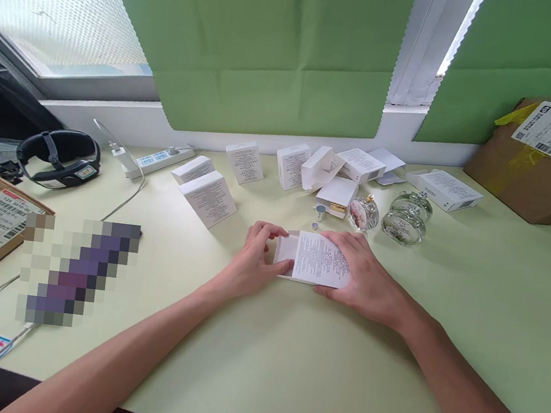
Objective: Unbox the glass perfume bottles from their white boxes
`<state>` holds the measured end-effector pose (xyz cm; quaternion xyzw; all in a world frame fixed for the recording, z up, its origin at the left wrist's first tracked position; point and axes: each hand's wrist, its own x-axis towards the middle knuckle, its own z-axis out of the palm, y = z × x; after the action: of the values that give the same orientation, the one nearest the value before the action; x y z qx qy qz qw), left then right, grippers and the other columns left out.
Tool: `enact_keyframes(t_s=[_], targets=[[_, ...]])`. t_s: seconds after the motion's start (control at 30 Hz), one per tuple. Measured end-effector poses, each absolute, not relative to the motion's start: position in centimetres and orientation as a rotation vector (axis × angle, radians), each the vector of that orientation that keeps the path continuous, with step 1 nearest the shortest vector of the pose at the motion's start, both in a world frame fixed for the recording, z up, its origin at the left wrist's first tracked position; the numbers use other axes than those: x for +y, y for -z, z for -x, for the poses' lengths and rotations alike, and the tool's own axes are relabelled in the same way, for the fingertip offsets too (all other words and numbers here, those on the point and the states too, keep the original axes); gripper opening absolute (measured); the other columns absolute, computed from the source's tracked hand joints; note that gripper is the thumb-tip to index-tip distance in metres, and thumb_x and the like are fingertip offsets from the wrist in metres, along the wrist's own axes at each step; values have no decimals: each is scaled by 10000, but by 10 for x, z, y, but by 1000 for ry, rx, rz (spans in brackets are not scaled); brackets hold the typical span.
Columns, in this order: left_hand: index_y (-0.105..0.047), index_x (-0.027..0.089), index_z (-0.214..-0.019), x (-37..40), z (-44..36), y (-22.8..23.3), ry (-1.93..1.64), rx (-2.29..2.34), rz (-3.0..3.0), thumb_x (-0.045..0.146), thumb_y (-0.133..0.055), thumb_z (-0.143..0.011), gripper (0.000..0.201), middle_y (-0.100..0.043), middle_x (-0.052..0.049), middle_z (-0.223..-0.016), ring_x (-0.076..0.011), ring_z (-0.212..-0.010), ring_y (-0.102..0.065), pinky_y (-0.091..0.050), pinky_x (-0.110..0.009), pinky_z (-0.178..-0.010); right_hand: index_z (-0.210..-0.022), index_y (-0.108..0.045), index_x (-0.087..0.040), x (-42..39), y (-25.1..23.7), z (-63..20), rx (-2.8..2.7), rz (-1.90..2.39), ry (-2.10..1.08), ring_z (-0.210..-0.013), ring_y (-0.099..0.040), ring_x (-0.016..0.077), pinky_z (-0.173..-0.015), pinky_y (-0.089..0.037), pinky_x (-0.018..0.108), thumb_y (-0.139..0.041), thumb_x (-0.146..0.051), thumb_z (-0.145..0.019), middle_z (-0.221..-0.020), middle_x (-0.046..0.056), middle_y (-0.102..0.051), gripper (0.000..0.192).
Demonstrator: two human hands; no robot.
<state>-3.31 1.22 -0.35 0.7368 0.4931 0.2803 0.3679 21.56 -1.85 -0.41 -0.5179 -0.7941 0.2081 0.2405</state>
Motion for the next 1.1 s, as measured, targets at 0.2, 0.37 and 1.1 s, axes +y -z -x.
enact_keyframes(t_s=[0.2, 0.37, 1.1], targets=[[-556, 255, -1030, 13, 33, 3, -698, 1352, -1899, 375, -740, -830, 298, -478, -54, -1173, -249, -1212, -420, -443, -422, -1022, -1439, -384, -376, -19, 5, -216, -2164, 1430, -522, -1313, -459, 384, -1076, -426, 596, -758, -591, -752, -1397, 72, -541, 812], [-659, 242, -832, 17, 35, 5, -624, 1345, -1924, 455, -630, -914, 230, -468, -55, -1040, -257, -1138, -435, -430, -459, -1033, -1443, -373, -384, -19, 5, -215, -2181, 1425, -545, -1314, -459, 380, -1070, -439, 579, -763, -590, -749, -1406, 69, -537, 822], [-562, 211, -810, 35, 63, -14, -411, 1410, -1901, 346, -592, -835, 141, -520, -48, -986, -237, -1056, -485, -431, -314, -815, -1382, -575, -411, -58, -26, -362, -2198, 1844, -333, -1163, -647, 372, -954, -561, 432, -840, -607, -542, -1319, 84, -663, 902]])
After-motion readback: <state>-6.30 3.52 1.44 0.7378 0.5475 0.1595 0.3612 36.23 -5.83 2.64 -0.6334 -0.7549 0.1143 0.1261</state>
